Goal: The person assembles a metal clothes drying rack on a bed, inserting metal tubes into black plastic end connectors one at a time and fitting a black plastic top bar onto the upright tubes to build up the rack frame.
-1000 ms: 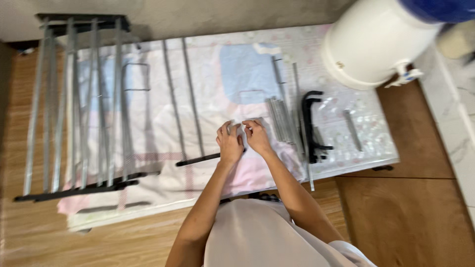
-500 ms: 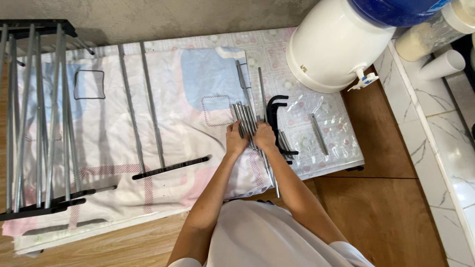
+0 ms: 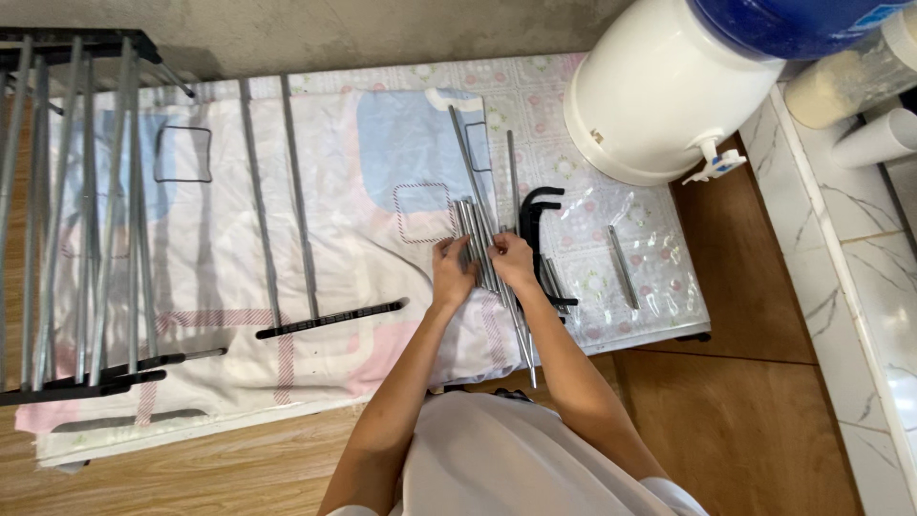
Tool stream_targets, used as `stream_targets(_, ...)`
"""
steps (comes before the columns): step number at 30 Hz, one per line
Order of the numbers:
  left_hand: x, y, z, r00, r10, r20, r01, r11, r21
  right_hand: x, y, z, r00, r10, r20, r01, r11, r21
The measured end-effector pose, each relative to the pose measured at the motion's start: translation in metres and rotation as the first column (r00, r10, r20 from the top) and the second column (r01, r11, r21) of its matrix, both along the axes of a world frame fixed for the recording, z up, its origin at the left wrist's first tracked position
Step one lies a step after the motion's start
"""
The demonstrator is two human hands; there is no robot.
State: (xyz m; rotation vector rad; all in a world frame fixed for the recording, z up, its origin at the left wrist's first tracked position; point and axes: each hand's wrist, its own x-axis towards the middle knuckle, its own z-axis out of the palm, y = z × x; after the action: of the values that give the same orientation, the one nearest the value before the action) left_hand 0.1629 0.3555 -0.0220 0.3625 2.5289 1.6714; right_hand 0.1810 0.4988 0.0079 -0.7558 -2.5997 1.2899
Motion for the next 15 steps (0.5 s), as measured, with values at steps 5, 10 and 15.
stream_targets(5, -0.017, -0.062, -0.004, 0.98, 0.2, -0.003, -0.199, 0.978, 0.053, -0.009, -0.039, 0.007, 0.999, -0.007, -0.047, -0.022, 0.802, -0.596)
stream_targets(10, -0.05, -0.174, 0.002, 0.873, 0.435, -0.223, -0.467, 0.877, -0.116, -0.042, -0.118, 0.019, 0.971, 0.13, -0.202, -0.226, 0.775, -0.589)
stream_targets(15, -0.067, -0.267, 0.023, 0.798, 0.594, -0.107, -0.586, 0.72, -0.371, -0.06, -0.185, 0.02, 0.984, 0.157, -0.081, -0.171, 0.734, -0.657)
